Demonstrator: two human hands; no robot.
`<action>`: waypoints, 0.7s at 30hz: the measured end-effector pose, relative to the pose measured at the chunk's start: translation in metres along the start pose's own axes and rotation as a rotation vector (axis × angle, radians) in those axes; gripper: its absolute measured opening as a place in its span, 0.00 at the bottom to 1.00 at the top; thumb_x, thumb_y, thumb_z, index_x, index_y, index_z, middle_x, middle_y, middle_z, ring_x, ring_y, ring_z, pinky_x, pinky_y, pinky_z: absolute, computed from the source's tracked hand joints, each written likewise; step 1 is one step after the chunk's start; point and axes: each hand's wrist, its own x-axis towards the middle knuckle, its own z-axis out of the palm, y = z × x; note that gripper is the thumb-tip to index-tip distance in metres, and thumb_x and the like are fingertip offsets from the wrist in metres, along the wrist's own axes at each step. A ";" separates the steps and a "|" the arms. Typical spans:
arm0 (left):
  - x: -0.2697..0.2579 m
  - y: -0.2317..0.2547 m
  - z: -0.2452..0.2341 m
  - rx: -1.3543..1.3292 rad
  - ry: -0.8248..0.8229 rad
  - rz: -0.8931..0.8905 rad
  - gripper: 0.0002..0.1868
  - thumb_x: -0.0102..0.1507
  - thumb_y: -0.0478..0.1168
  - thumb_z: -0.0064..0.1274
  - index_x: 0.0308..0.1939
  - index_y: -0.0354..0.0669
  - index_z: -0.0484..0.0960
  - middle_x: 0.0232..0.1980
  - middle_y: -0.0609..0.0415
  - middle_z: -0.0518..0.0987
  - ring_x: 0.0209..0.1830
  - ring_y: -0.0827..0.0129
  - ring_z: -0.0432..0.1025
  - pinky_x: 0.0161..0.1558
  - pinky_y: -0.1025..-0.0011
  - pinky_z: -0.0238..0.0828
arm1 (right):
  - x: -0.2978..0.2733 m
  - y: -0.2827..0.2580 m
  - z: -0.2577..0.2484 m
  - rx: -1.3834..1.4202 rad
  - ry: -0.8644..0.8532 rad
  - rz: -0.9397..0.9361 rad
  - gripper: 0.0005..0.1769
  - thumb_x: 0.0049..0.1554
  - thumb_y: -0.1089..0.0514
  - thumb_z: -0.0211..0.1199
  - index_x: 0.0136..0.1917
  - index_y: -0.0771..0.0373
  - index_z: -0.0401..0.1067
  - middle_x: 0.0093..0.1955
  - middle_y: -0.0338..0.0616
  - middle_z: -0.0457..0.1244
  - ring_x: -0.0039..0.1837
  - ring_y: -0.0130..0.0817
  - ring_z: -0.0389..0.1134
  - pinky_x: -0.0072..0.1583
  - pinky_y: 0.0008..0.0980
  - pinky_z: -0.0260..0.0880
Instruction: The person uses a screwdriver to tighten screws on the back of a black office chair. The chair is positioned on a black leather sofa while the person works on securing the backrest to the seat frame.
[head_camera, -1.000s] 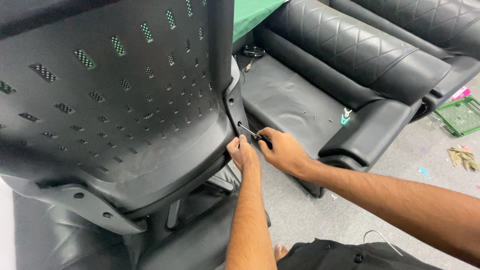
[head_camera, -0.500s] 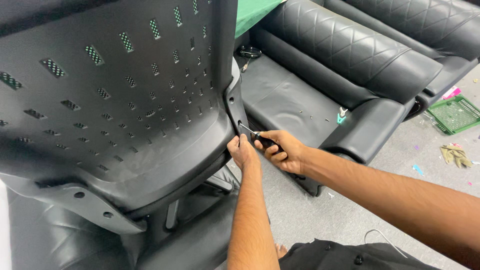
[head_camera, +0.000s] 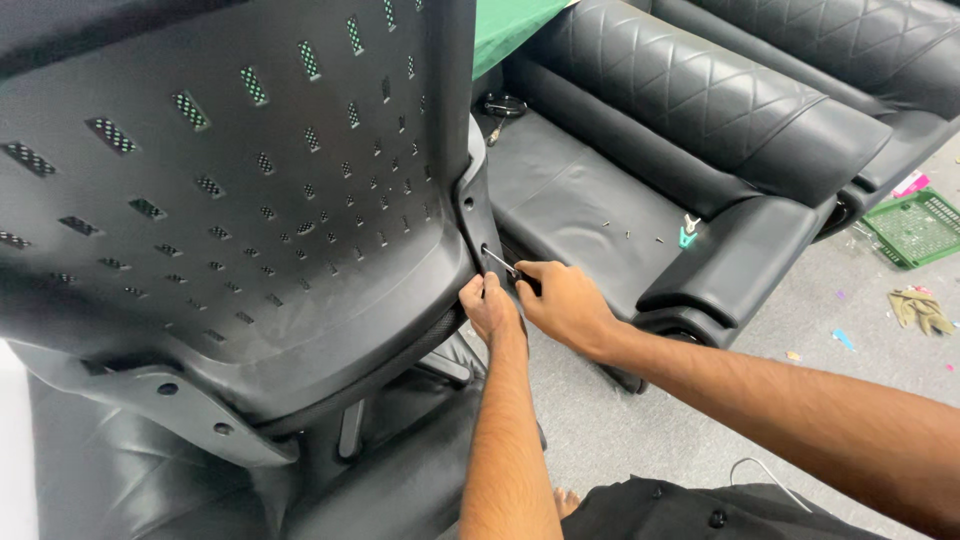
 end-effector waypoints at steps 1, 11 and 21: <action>-0.001 0.000 0.001 -0.034 -0.004 0.013 0.22 0.61 0.45 0.55 0.54 0.34 0.78 0.55 0.47 0.82 0.54 0.60 0.77 0.58 0.65 0.71 | 0.003 0.001 -0.002 0.112 -0.092 0.160 0.22 0.56 0.56 0.60 0.62 0.64 0.77 0.44 0.55 0.71 0.44 0.44 0.73 0.51 0.41 0.71; -0.027 0.040 -0.008 0.042 -0.033 -0.134 0.24 0.62 0.48 0.52 0.59 0.40 0.76 0.60 0.50 0.78 0.60 0.61 0.72 0.62 0.64 0.66 | 0.019 0.042 -0.005 1.758 -0.540 1.052 0.09 0.63 0.58 0.53 0.56 0.60 0.64 0.42 0.41 0.64 0.29 0.17 0.57 0.25 0.10 0.51; -0.031 0.043 -0.010 0.098 0.004 -0.148 0.23 0.61 0.49 0.53 0.56 0.40 0.79 0.56 0.49 0.81 0.57 0.60 0.74 0.60 0.64 0.67 | 0.012 0.028 0.000 0.685 -0.313 0.540 0.17 0.61 0.55 0.57 0.60 0.59 0.77 0.36 0.43 0.65 0.29 0.29 0.57 0.29 0.32 0.54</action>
